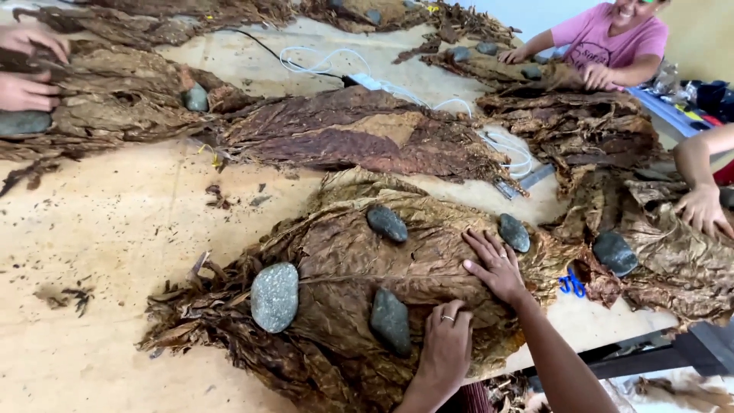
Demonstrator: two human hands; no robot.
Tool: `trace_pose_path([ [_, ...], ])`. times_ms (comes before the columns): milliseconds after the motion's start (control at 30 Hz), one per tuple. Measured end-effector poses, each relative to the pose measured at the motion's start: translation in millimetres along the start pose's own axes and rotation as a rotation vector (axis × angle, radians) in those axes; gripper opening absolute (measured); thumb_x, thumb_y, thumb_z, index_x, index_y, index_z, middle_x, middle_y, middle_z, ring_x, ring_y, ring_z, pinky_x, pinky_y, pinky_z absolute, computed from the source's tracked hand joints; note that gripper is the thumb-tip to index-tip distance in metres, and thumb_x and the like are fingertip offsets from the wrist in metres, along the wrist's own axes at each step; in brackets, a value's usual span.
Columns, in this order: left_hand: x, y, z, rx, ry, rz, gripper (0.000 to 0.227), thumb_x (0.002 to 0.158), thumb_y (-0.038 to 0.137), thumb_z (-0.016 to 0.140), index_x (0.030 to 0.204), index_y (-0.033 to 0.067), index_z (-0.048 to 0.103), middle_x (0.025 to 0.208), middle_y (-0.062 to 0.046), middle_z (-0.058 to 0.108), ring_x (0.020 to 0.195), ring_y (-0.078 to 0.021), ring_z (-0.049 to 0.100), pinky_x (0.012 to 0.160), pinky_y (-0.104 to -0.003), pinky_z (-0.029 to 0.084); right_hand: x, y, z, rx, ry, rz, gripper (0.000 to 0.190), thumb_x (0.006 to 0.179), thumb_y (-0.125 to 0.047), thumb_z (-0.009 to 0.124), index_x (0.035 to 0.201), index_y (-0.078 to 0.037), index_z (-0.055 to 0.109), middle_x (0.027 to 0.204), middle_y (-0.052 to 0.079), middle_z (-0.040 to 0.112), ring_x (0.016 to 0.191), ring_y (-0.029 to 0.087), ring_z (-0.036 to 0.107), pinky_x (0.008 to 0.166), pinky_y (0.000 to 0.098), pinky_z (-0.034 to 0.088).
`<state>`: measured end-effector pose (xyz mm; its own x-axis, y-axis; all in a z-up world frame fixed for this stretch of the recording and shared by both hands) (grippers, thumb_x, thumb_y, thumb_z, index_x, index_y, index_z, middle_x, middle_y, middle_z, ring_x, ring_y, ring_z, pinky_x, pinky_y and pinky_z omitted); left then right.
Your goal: The person presses and smooths large dried leaves on a wooden table using smooth stones. They repeatedly lift, reposition, and press sections of the leaves while other workers perform similar actions nearby.
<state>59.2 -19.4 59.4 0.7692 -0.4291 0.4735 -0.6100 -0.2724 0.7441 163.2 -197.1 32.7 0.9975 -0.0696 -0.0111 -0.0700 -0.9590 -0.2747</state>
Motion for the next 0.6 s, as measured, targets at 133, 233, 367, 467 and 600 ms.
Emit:
trace_pose_path([
  [133, 3, -2, 1, -0.016, 0.014, 0.006, 0.020, 0.096, 0.010, 0.048, 0.097, -0.0033, 0.064, 0.117, -0.023, 0.057, 0.106, -0.0366, 0.050, 0.086, -0.047, 0.042, 0, -1, -6, 0.025, 0.058, -0.031, 0.065, 0.086, -0.060, 0.037, 0.146, -0.035, 0.031, 0.154, -0.011, 0.028, 0.146, 0.018, 0.015, 0.112, 0.0475, 0.006],
  [233, 8, -5, 4, 0.001, -0.007, -0.038, 0.024, 0.098, 0.015, 0.046, 0.097, -0.0006, 0.064, 0.115, -0.020, 0.060, 0.107, -0.0346, 0.053, 0.089, -0.045, 0.043, 2, 0, -10, 0.008, 0.044, -0.012, 0.068, 0.085, -0.063, 0.035, 0.147, -0.036, 0.029, 0.154, -0.009, 0.028, 0.146, 0.018, 0.015, 0.112, 0.0454, 0.006],
  [367, -2, -2, 14, 0.203, -0.016, 0.027, 0.022, 0.099, 0.018, 0.042, 0.099, 0.0080, 0.061, 0.110, -0.011, 0.060, 0.104, -0.0315, 0.052, 0.081, -0.044, 0.040, -5, 0, -2, -0.069, -0.041, 0.017, 0.070, 0.087, -0.068, 0.030, 0.149, -0.035, 0.023, 0.156, -0.009, 0.023, 0.146, 0.020, 0.013, 0.115, 0.0515, 0.006],
  [467, -12, 5, 31, 0.488, -0.087, 0.104, 0.012, 0.095, 0.018, 0.046, 0.099, 0.0163, 0.057, 0.106, -0.002, 0.059, 0.106, -0.0234, 0.052, 0.086, -0.039, 0.039, -6, -1, -4, -0.126, -0.101, 0.039, 0.069, 0.091, -0.071, 0.028, 0.150, -0.036, 0.020, 0.157, -0.009, 0.019, 0.146, 0.021, 0.012, 0.117, 0.0501, 0.006],
  [600, -26, 12, 40, 0.745, -0.100, 0.193, 0.017, 0.093, 0.016, 0.049, 0.107, 0.0190, 0.057, 0.113, 0.002, 0.059, 0.109, -0.0170, 0.050, 0.092, -0.038, 0.037, -5, 4, -4, -0.163, -0.097, -0.003, 0.072, 0.089, -0.077, 0.023, 0.150, -0.038, 0.017, 0.156, -0.010, 0.017, 0.146, 0.020, 0.011, 0.116, 0.0490, 0.005],
])
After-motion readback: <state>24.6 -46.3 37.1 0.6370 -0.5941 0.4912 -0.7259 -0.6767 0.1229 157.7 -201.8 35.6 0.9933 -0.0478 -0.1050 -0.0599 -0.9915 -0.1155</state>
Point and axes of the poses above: each hand's wrist, its own x-axis towards the middle knuckle, its own z-axis out of the palm, y = z × x, the point moved 9 cm from there along x, towards the middle knuckle
